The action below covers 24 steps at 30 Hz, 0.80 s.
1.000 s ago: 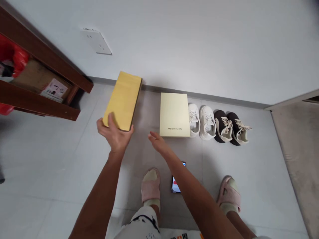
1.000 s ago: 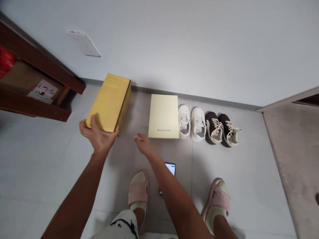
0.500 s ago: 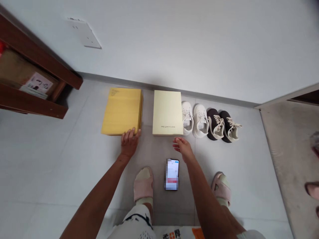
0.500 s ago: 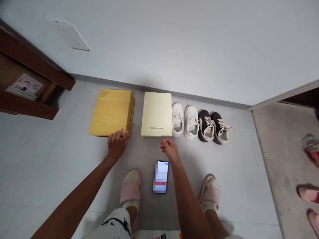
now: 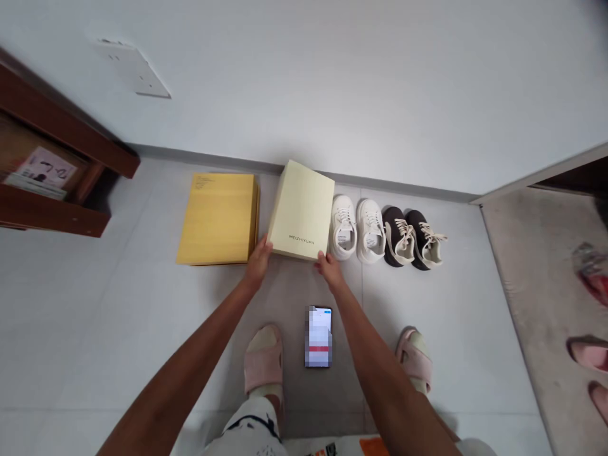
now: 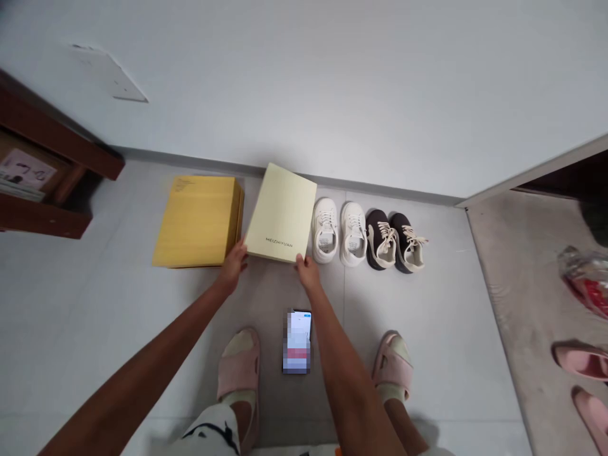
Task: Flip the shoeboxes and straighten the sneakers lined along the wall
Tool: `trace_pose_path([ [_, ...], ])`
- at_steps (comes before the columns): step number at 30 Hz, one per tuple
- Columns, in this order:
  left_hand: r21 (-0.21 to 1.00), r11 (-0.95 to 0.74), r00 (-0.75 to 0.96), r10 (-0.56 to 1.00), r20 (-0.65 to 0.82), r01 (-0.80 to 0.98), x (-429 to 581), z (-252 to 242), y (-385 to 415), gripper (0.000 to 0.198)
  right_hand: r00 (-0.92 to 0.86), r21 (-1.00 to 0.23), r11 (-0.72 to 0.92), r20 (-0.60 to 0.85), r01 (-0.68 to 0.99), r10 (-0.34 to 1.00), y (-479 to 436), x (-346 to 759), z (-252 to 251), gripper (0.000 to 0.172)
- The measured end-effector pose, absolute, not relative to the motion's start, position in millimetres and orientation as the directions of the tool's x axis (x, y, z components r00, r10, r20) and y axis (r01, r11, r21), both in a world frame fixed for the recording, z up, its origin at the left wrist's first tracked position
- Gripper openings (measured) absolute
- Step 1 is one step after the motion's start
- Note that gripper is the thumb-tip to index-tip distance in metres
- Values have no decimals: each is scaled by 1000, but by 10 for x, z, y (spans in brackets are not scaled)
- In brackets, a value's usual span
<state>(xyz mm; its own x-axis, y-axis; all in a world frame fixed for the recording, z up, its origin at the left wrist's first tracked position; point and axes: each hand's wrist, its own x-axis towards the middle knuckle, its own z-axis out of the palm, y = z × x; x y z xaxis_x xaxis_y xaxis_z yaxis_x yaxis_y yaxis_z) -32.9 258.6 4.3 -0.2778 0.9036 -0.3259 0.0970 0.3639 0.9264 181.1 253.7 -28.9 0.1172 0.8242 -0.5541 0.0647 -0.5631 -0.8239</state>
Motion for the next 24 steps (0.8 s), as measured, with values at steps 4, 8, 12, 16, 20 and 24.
trace_pose_path([
  [4, 898, -25, -200, 972, 125, 439, -114, 440, 2093, 67, 31, -744, -668, -667, -8, 744, 2559, 1636, -253, 50],
  [8, 823, -158, -127, 955, 267, 546, 28, 571, 2157, 76, 149, -757, -642, -653, -119, 742, 2618, 1599, -66, 64],
  [12, 892, 231, -481, 876, -18, 387, -123, 537, 2618, 78, 125, -775, -622, -632, -114, 764, 2703, 1667, 231, 76],
  [16, 920, 187, -250, 963, -102, 344, -11, 504, 2549, 66, 106, -838, -540, -531, 83, 841, 2718, 1633, 549, 109],
  [20, 884, -16, 84, 996, -26, 467, -70, 451, 2192, 58, 212, -778, -487, -438, 396, 873, 2659, 1688, 725, 132],
  [24, 641, 366, -478, 878, 1, 674, -974, 406, 2371, 83, 262, -755, -512, -440, 410, 859, 2687, 1816, 643, 133],
])
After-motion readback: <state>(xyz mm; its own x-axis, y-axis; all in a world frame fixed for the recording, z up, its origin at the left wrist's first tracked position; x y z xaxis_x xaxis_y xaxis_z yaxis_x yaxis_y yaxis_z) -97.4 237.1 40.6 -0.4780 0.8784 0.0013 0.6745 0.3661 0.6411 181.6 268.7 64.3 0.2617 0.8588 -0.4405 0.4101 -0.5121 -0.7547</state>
